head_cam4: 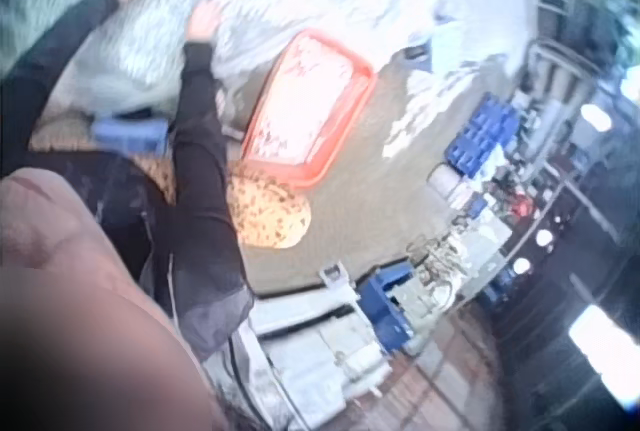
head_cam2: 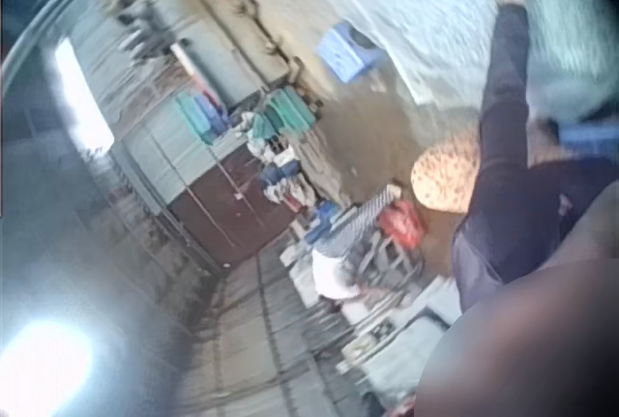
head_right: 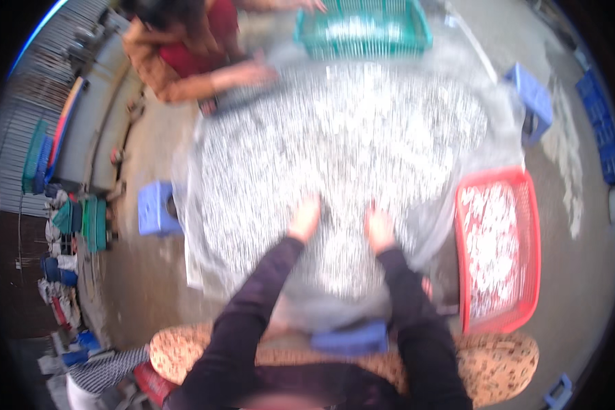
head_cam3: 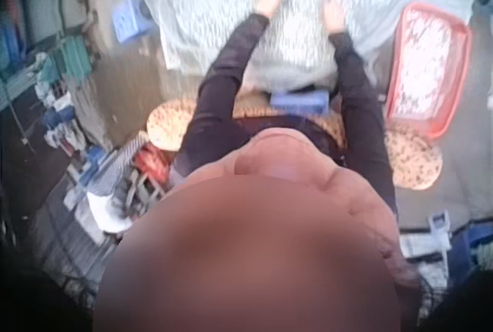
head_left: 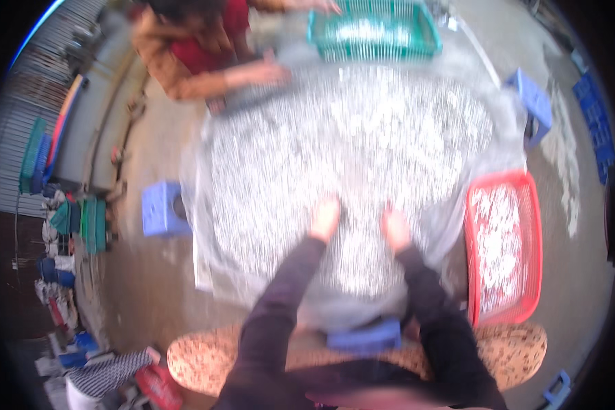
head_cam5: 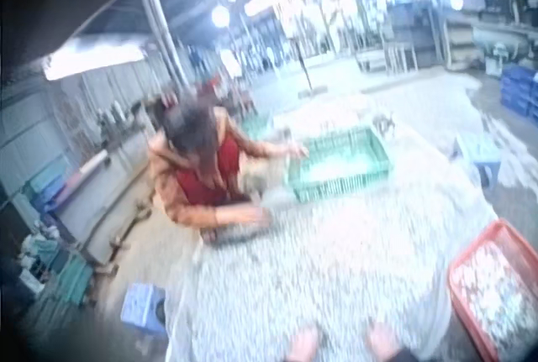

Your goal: The person sits on a low stool and sorts small silver metal parts by hand from a large pile on a plastic sheet, placing selected pieces into a red basket. Other workers are also sorting nearby.

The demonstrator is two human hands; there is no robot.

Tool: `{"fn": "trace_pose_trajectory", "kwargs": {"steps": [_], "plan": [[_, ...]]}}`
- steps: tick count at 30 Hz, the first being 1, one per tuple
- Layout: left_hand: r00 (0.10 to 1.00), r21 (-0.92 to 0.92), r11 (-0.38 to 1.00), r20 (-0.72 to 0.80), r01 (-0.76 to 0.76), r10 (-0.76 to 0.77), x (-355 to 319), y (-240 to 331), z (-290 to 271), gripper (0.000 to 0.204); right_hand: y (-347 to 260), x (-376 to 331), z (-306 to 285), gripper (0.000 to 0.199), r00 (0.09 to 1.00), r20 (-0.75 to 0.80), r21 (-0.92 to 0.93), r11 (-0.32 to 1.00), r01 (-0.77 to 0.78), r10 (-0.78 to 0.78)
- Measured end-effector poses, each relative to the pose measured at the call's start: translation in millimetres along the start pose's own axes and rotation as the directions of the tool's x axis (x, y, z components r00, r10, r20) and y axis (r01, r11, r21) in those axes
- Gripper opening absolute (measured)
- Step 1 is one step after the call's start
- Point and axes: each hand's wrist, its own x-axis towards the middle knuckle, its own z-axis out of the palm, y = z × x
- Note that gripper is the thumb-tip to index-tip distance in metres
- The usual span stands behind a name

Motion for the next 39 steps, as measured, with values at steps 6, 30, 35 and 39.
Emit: {"fn": "trace_pose_trajectory", "kwargs": {"steps": [6,30,35,39], "plan": [[0.992,-0.233,0.965,0.009,0.124,-0.126,6,6,-9,0.022,-22,-27,-12,0.029,0.995,0.038,0.162,0.983,0.085,-0.093],[0.861,-0.666,0.563,0.472,0.489,-0.190,-2,-11,-68,0.021,-29,-41,-97,0.030,0.894,0.442,0.823,-0.367,-0.434,-0.066],[0.910,-0.683,0.623,0.396,0.381,-0.123,1,-7,-66,0.022,-36,-44,-92,0.039,0.880,0.469,0.808,-0.366,-0.461,-0.074],[0.991,-0.538,0.837,0.130,0.100,-0.035,7,1,-66,0.021,-35,-47,-78,0.037,0.882,0.471,0.791,-0.424,-0.440,-0.036]]}}
